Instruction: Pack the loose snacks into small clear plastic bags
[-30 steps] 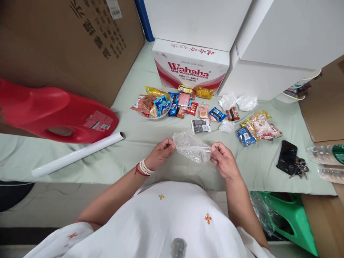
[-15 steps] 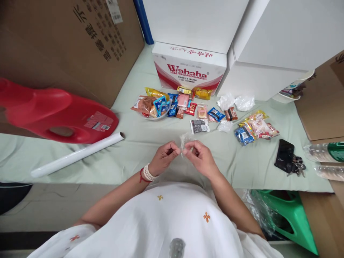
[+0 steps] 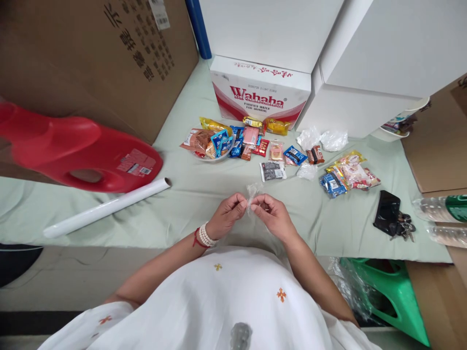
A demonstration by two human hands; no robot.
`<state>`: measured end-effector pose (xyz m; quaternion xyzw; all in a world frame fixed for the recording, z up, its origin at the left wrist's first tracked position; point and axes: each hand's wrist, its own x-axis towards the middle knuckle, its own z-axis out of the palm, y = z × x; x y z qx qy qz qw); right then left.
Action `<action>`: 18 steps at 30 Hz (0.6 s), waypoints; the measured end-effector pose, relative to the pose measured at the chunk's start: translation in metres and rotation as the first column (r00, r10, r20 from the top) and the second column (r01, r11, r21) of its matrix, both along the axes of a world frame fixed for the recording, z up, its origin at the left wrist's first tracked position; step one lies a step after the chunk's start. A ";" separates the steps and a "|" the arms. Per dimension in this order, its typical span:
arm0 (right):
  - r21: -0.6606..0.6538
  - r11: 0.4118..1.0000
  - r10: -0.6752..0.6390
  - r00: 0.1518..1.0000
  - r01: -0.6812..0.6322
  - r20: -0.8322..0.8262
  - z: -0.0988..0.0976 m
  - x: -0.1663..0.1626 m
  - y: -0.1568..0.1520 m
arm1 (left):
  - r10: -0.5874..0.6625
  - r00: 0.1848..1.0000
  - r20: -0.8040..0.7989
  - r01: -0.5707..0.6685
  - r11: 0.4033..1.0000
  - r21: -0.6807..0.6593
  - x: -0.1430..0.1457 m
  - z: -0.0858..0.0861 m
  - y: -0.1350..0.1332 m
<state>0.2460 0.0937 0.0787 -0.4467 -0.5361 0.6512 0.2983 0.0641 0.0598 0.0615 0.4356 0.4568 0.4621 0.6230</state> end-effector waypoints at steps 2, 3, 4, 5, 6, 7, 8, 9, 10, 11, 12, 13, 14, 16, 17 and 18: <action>0.092 0.996 -0.005 0.999 0.001 0.041 0.000 -0.002 -0.002 | 0.004 1.000 -0.012 -0.004 1.000 0.020 0.000 -0.002 0.000; 0.125 0.992 -0.005 0.998 -0.002 0.062 0.000 -0.003 -0.002 | 0.009 1.000 -0.022 -0.009 1.000 0.026 0.000 -0.003 0.000; 0.151 0.988 -0.003 0.996 -0.010 0.084 0.000 -0.003 -0.003 | 0.017 0.999 -0.031 -0.016 0.999 0.030 -0.001 -0.003 -0.001; 0.173 0.985 0.005 0.994 -0.024 0.106 0.001 -0.003 -0.003 | 0.024 0.999 -0.040 -0.022 0.999 0.030 -0.001 -0.003 -0.001; 0.192 0.981 0.016 0.992 -0.041 0.126 0.001 -0.002 -0.003 | 0.028 0.999 -0.047 -0.026 0.999 0.030 -0.001 -0.003 -0.001; 0.207 0.977 0.028 0.989 -0.057 0.142 0.002 -0.002 -0.003 | 0.029 0.998 -0.051 -0.028 0.999 0.030 -0.001 -0.003 -0.001; 0.220 0.973 0.036 0.987 -0.071 0.156 0.003 -0.001 -0.003 | 0.029 0.998 -0.052 -0.028 0.999 0.031 -0.001 -0.002 -0.002; 0.231 0.970 0.042 0.985 -0.080 0.166 0.004 0.000 -0.003 | 0.028 0.998 -0.052 -0.026 0.999 0.033 0.000 -0.002 -0.002; 0.237 0.967 0.047 0.984 -0.088 0.173 0.004 0.001 -0.003 | 0.025 0.998 -0.054 -0.023 0.999 0.035 0.000 -0.002 -0.003; 0.240 0.966 0.050 0.983 -0.092 0.177 0.005 0.002 -0.003 | 0.022 0.998 -0.056 -0.020 0.999 0.036 0.000 -0.002 -0.003; 0.239 0.967 0.049 0.983 -0.091 0.176 0.005 0.003 -0.003 | 0.021 0.998 -0.055 -0.019 0.999 0.034 0.000 -0.003 -0.003; 0.232 0.969 0.041 0.984 -0.080 0.171 0.005 0.005 -0.003 | 0.023 0.998 -0.051 -0.021 0.999 0.029 0.000 -0.004 -0.004; 0.216 0.975 0.024 0.987 -0.058 0.160 0.004 0.007 -0.003 | 0.029 0.999 -0.046 -0.028 0.999 0.019 -0.001 -0.005 -0.004; 0.167 0.986 -0.030 0.992 0.009 0.125 0.004 0.011 -0.002 | 0.057 0.998 -0.037 -0.057 0.998 -0.003 -0.002 -0.007 -0.004; 0.138 0.990 -0.056 0.993 0.041 0.105 0.004 0.013 -0.002 | 0.073 0.997 -0.036 -0.074 0.997 -0.012 -0.003 -0.008 -0.004; 0.111 0.992 -0.070 0.994 0.060 0.088 0.004 0.014 -0.002 | 0.085 0.996 -0.040 -0.086 0.996 -0.015 -0.004 -0.009 -0.004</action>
